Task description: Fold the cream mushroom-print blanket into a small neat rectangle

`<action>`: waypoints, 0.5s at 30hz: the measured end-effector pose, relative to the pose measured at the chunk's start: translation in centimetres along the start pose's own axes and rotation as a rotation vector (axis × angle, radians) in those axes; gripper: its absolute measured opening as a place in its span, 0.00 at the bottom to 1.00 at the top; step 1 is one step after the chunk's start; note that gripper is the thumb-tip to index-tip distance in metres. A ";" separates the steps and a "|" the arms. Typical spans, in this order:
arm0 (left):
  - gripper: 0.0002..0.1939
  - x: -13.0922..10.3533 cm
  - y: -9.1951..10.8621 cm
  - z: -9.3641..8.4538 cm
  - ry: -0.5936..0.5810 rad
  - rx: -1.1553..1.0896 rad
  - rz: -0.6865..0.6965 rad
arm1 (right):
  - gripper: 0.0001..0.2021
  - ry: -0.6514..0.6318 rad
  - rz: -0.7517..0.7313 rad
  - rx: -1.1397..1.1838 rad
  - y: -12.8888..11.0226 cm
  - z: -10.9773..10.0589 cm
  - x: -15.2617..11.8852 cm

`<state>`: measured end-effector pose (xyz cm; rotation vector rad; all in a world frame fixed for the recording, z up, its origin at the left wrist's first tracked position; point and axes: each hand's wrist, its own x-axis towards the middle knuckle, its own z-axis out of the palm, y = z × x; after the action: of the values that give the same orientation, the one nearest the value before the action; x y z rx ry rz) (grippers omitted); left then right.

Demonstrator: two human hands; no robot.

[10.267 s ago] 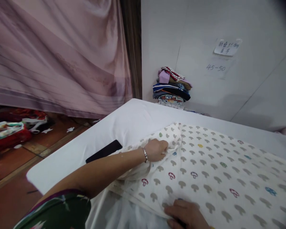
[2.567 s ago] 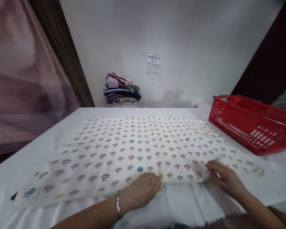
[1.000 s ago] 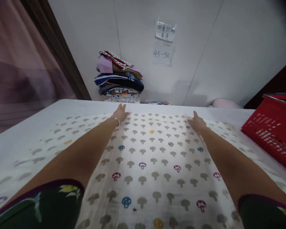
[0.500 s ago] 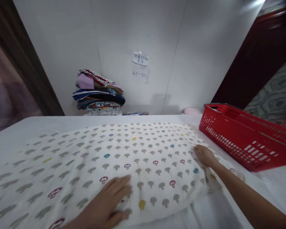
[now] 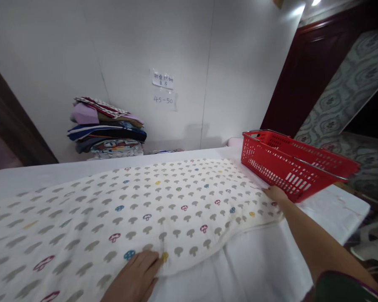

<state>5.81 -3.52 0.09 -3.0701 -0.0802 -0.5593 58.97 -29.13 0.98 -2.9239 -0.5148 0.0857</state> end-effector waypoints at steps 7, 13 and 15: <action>0.19 0.2 -0.2 1.4 -0.019 0.096 0.000 | 0.15 0.091 0.025 -0.028 -1.6 -0.3 1.5; 0.17 1.1 -0.2 0.2 0.019 0.047 0.046 | 0.17 0.111 0.077 -0.031 -1.1 0.2 2.7; 0.17 1.1 -0.2 0.0 0.009 0.026 0.037 | 0.18 0.101 0.057 -0.005 -0.9 0.4 2.8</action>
<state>6.85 -3.29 0.47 -3.0368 -0.0310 -0.5650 61.23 -27.30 0.63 -2.9296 -0.4161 -0.0554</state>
